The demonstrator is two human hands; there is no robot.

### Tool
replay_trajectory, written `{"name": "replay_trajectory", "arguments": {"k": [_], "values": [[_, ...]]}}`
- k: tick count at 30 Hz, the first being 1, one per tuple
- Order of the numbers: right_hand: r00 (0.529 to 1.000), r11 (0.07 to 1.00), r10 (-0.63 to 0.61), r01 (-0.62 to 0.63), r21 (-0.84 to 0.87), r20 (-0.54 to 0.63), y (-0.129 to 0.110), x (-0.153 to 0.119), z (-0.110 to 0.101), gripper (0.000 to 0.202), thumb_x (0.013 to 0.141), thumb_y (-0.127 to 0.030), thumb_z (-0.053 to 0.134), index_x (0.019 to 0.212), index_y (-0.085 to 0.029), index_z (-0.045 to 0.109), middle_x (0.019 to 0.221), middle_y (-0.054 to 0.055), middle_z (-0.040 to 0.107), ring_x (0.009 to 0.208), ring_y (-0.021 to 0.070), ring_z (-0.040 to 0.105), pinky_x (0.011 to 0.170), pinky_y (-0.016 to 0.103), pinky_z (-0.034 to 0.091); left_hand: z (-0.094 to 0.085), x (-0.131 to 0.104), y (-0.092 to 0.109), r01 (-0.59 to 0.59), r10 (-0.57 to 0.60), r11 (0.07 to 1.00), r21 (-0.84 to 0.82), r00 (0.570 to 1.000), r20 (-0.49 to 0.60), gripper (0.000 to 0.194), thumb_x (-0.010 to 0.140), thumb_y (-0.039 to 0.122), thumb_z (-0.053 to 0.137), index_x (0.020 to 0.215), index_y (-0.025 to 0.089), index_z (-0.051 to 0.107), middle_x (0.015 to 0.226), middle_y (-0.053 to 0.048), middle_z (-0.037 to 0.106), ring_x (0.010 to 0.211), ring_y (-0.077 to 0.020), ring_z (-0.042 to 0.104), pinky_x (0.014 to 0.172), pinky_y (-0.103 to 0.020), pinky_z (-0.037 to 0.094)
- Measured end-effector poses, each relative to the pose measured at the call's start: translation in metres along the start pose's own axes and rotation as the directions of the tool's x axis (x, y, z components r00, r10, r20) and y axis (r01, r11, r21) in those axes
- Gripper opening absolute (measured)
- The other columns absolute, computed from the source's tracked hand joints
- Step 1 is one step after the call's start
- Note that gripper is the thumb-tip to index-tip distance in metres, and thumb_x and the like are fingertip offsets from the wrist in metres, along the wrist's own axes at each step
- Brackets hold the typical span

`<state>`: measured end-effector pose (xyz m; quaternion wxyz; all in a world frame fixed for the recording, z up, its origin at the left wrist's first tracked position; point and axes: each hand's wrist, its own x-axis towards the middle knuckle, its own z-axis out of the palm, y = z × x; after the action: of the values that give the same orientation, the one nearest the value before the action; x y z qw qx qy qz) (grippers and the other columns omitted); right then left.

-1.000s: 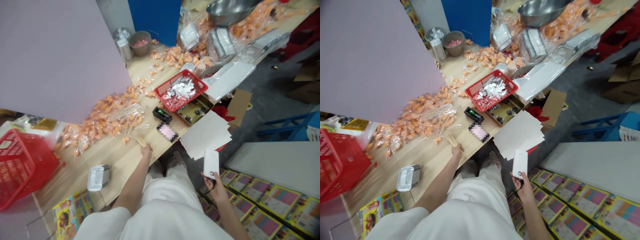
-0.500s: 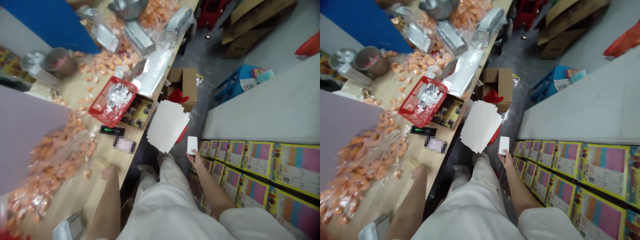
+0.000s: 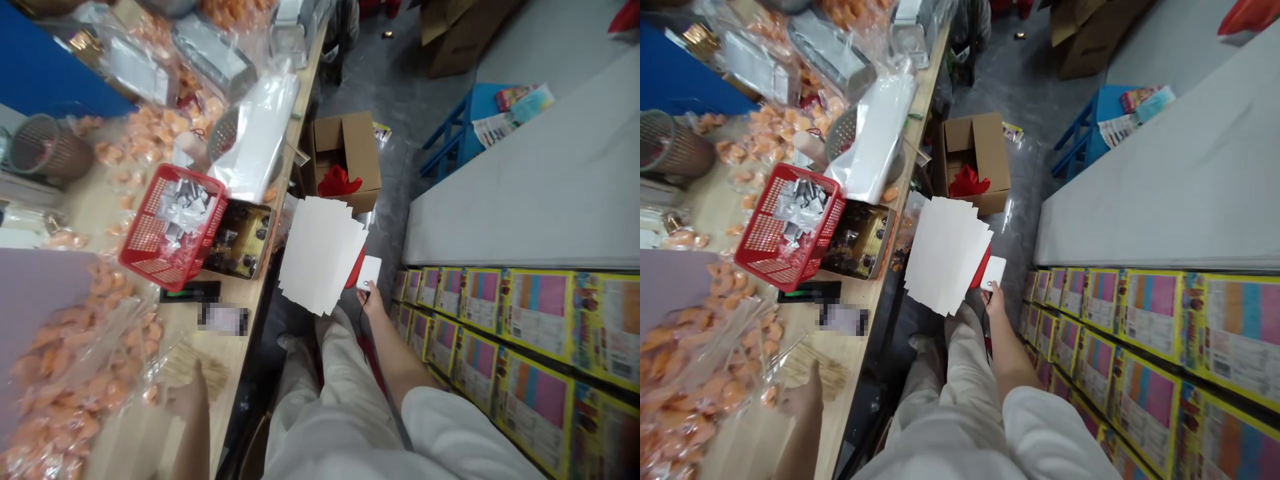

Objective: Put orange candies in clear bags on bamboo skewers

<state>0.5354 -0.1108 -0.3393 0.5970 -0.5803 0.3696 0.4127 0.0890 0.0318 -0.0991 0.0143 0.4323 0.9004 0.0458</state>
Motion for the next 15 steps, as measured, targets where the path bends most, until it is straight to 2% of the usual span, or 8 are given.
{"name": "replay_trajectory", "arguments": {"k": [2, 5, 7, 9, 10, 11, 13, 15], "values": [[1.0, 1.0, -0.009, 0.009, 0.021, -0.004, 0.003, 0.001, 0.0, 0.024, 0.094, -0.033, 0.057, 0.108, -0.014, 0.059, 0.089, 0.002, 0.065, 0.066, 0.0092, 0.062, 0.058, 0.023, 0.054, -0.002, -0.011, -0.005, -0.027, 0.022, 0.999, -0.037, 0.992, -0.124, 0.077, 0.071, 0.057, 0.063, 0.132, 0.017, 0.039, 0.138, -0.026, 0.044, 0.131, -0.05, 0.036, 0.098, -0.07, 0.033], [1.0, 0.999, -0.005, 0.005, 0.038, 0.004, 0.005, -0.003, -0.002, 0.02, 0.092, -0.034, 0.059, 0.101, -0.016, 0.059, 0.079, -0.002, 0.066, 0.062, 0.0087, 0.063, 0.057, 0.021, 0.055, -0.009, -0.036, -0.006, -0.264, 0.243, 0.961, -0.079, 0.948, -0.207, 0.08, 0.075, 0.057, 0.062, 0.137, 0.012, 0.038, 0.143, -0.025, 0.04, 0.135, -0.0445, 0.033, 0.108, -0.062, 0.028], [1.0, 0.999, -0.001, 0.0, 0.039, 0.018, 0.005, -0.008, -0.004, 0.019, 0.088, -0.036, 0.062, 0.097, -0.02, 0.057, 0.073, -0.005, 0.066, 0.06, 0.0081, 0.064, 0.056, 0.019, 0.055, -0.01, -0.06, 0.001, -0.347, 0.318, 0.926, -0.147, 0.93, -0.186, 0.074, 0.078, 0.053, 0.06, 0.134, 0.01, 0.042, 0.14, -0.025, 0.042, 0.134, -0.0423, 0.035, 0.11, -0.06, 0.026], [0.999, 0.999, -0.004, 0.003, 0.039, 0.037, 0.004, -0.012, -0.004, 0.021, 0.084, -0.037, 0.065, 0.095, -0.022, 0.056, 0.07, -0.007, 0.067, 0.059, 0.0075, 0.064, 0.056, 0.017, 0.055, -0.002, -0.088, 0.014, -0.346, 0.362, 0.878, -0.33, 0.932, -0.016, 0.058, 0.079, 0.047, 0.061, 0.125, 0.012, 0.05, 0.132, -0.022, 0.05, 0.132, -0.0383, 0.04, 0.112, -0.055, 0.027], [0.999, 0.999, -0.008, 0.007, 0.039, 0.048, 0.004, -0.014, -0.004, 0.023, 0.082, -0.038, 0.066, 0.094, -0.022, 0.056, 0.071, -0.007, 0.067, 0.059, 0.0074, 0.065, 0.057, 0.017, 0.056, 0.008, -0.104, 0.024, -0.277, 0.39, 0.842, -0.462, 0.906, 0.168, 0.048, 0.08, 0.043, 0.063, 0.118, 0.015, 0.055, 0.127, -0.018, 0.054, 0.129, -0.0348, 0.044, 0.113, -0.051, 0.029], [0.998, 0.999, -0.013, 0.011, 0.04, 0.06, 0.004, -0.016, -0.004, 0.024, 0.081, -0.038, 0.068, 0.094, -0.022, 0.056, 0.071, -0.008, 0.068, 0.059, 0.0073, 0.065, 0.058, 0.017, 0.056, 0.022, -0.12, 0.035, -0.109, 0.378, 0.816, -0.567, 0.843, 0.382, 0.039, 0.079, 0.038, 0.065, 0.112, 0.018, 0.058, 0.122, -0.015, 0.058, 0.125, -0.0316, 0.049, 0.112, -0.046, 0.032], [0.996, 0.999, -0.022, 0.019, 0.046, 0.085, 0.004, -0.017, -0.003, 0.025, 0.079, -0.038, 0.069, 0.093, -0.022, 0.056, 0.072, -0.008, 0.068, 0.06, 0.0073, 0.065, 0.06, 0.018, 0.057, 0.061, -0.148, 0.061, 0.403, 0.178, 0.746, -0.53, 0.646, 0.742, 0.036, 0.077, 0.027, 0.071, 0.11, 0.022, 0.06, 0.125, -0.011, 0.059, 0.127, -0.0257, 0.05, 0.112, -0.036, 0.035], [0.994, 0.998, -0.033, 0.027, 0.06, 0.101, 0.005, -0.015, -0.003, 0.023, 0.079, -0.037, 0.069, 0.092, -0.023, 0.056, 0.073, -0.008, 0.069, 0.061, 0.0076, 0.066, 0.061, 0.019, 0.057, 0.109, -0.167, 0.088, 0.545, 0.067, 0.727, -0.418, 0.55, 0.833, 0.038, 0.076, 0.023, 0.072, 0.112, 0.019, 0.059, 0.125, -0.014, 0.059, 0.127, -0.0271, 0.05, 0.108, -0.038, 0.039]]}}
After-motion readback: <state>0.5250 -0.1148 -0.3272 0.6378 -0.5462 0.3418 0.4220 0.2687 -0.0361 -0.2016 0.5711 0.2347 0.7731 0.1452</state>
